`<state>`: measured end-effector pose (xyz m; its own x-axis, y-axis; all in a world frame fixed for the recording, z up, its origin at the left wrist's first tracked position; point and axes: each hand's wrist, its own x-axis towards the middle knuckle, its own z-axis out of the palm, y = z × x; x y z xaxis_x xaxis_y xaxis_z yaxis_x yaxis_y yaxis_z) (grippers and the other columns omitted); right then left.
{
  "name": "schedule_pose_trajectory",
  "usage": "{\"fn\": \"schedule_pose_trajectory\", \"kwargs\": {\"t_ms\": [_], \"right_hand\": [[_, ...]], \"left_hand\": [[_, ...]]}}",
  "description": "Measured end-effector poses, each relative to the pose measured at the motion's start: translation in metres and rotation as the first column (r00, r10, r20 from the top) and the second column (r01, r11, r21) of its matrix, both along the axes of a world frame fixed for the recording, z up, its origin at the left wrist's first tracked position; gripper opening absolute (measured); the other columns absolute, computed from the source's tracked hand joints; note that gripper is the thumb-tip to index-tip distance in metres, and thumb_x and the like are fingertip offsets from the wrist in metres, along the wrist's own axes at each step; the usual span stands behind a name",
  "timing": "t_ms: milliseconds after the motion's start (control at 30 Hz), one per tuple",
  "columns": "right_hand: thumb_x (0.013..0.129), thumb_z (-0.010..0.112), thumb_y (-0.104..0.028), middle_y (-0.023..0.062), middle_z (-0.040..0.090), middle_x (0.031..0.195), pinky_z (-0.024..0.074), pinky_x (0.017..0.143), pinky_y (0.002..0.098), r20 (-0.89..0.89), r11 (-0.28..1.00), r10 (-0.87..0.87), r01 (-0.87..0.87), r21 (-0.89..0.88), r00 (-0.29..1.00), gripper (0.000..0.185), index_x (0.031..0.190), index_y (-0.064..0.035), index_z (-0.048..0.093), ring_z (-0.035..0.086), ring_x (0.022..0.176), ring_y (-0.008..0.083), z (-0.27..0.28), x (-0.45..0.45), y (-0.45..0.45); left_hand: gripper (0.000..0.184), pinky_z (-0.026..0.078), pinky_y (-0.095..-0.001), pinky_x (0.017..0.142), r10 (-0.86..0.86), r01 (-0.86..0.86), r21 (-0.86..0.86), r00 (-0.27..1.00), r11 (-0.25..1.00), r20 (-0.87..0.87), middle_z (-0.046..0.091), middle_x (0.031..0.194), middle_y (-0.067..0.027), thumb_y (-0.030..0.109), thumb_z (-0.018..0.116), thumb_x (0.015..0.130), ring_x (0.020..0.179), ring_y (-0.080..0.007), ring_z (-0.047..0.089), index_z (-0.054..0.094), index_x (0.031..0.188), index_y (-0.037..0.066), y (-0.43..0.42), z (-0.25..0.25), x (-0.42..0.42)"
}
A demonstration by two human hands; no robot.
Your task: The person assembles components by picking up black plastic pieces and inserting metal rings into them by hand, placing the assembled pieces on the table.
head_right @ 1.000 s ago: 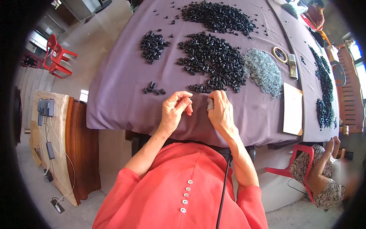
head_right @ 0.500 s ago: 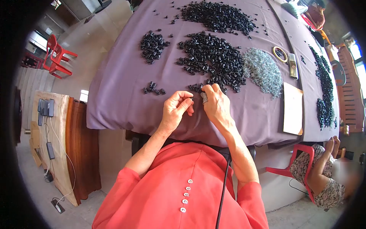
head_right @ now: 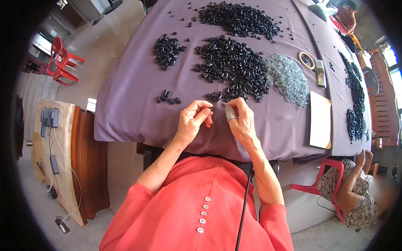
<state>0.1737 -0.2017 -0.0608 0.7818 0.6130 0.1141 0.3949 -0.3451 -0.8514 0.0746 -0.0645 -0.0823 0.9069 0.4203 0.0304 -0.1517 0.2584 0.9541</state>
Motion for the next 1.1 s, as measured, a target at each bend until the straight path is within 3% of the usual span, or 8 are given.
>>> {"fn": "schedule_pose_trajectory", "kwargs": {"t_ms": [133,233,433,633,767,800,933,1100], "right_hand": [[0.079,0.048,0.007,0.0079,0.056,0.078,0.0465,0.056,0.029,-0.321,0.978,-0.048,0.109,0.176,0.946,0.023,0.1,0.0004,0.054,0.056,0.065,0.014,0.009,-0.011,0.008],[0.081,0.044,0.009,0.0074,0.057,0.077,0.0493,0.058,0.0264,-0.219,0.981,0.095,-0.055,0.184,0.971,0.027,0.103,0.0005,0.057,0.058,0.067,0.0136,0.001,-0.008,0.005],[0.081,0.047,0.009,0.0088,0.062,0.078,0.0512,0.062,0.0259,-0.314,0.982,0.061,0.0,0.191,0.948,0.022,0.099,0.0025,0.058,0.062,0.068,0.014,0.001,-0.009,0.008],[0.081,0.054,0.006,0.0065,0.064,0.079,0.0513,0.064,0.0252,-0.19,0.965,0.096,-0.045,0.258,0.977,0.015,0.094,0.0009,0.059,0.062,0.069,0.0121,0.01,-0.015,0.012],[0.081,0.059,0.003,0.0011,0.061,0.074,0.0452,0.058,0.0219,-0.145,0.966,0.063,-0.024,0.257,0.987,0.01,0.089,-0.0024,0.061,0.056,0.065,0.007,0.007,-0.016,0.017],[0.08,0.062,0.001,-0.0005,0.059,0.072,0.0419,0.055,0.0209,-0.1,0.92,0.115,-0.068,0.386,0.988,0.008,0.087,-0.0039,0.062,0.053,0.065,0.0055,0.006,-0.018,0.021],[0.082,0.061,-0.001,0.0003,0.061,0.072,0.044,0.056,0.0196,-0.359,0.907,0.122,0.042,0.418,0.925,0.003,0.083,-0.0033,0.062,0.054,0.064,0.0058,0.005,-0.022,0.023],[0.083,0.062,-0.003,0.0015,0.061,0.071,0.0436,0.053,0.0186,-0.459,0.888,0.17,0.066,0.454,0.872,0.003,0.082,-0.0017,0.059,0.053,0.06,0.0055,0.001,-0.02,0.022]], "left_hand": [[0.012,0.049,-0.0221,0.056,-0.01,0.01,-0.004,1.0,1.0,-0.011,0.059,0.075,-0.0058,0.008,0.053,0.09,0.062,-0.0087,0.057,0.056,0.098,0.0,0.001,0.001,-0.001],[0.012,0.05,-0.0227,0.056,-0.02,0.02,-0.036,1.0,0.999,-0.015,0.059,0.076,-0.006,0.008,0.053,0.089,0.062,-0.0093,0.057,0.055,0.098,-0.001,0.001,0.001,0.0],[0.013,0.05,-0.0232,0.056,-0.044,0.043,-0.036,0.999,0.998,-0.019,0.059,0.077,-0.0058,0.008,0.053,0.089,0.063,-0.01,0.058,0.055,0.1,-0.001,0.003,-0.001,0.0],[0.01,0.049,-0.0224,0.056,-0.065,0.066,-0.065,0.998,0.996,0.021,0.059,0.074,-0.0045,0.007,0.053,0.09,0.062,-0.0091,0.056,0.054,0.098,0.0,0.003,0.0,0.0],[0.009,0.048,-0.0213,0.056,-0.055,0.055,-0.033,0.998,0.998,0.023,0.059,0.073,-0.0036,0.006,0.052,0.09,0.061,-0.0081,0.055,0.055,0.096,0.001,0.001,0.001,0.0],[0.008,0.048,-0.0211,0.057,-0.058,0.059,-0.037,0.998,0.998,0.018,0.059,0.073,-0.0032,0.007,0.052,0.09,0.061,-0.0078,0.055,0.055,0.096,0.001,0.001,0.002,0.0],[0.006,0.047,-0.0205,0.055,-0.061,0.064,-0.127,0.998,0.99,0.028,0.059,0.072,-0.0028,0.004,0.051,0.09,0.06,-0.0066,0.054,0.055,0.094,0.002,0.002,0.005,0.0],[0.006,0.048,-0.0205,0.055,-0.084,0.092,-0.181,0.995,0.979,0.051,0.059,0.073,-0.0025,0.005,0.051,0.09,0.061,-0.0067,0.054,0.054,0.093,0.002,0.003,0.004,0.0]]}}
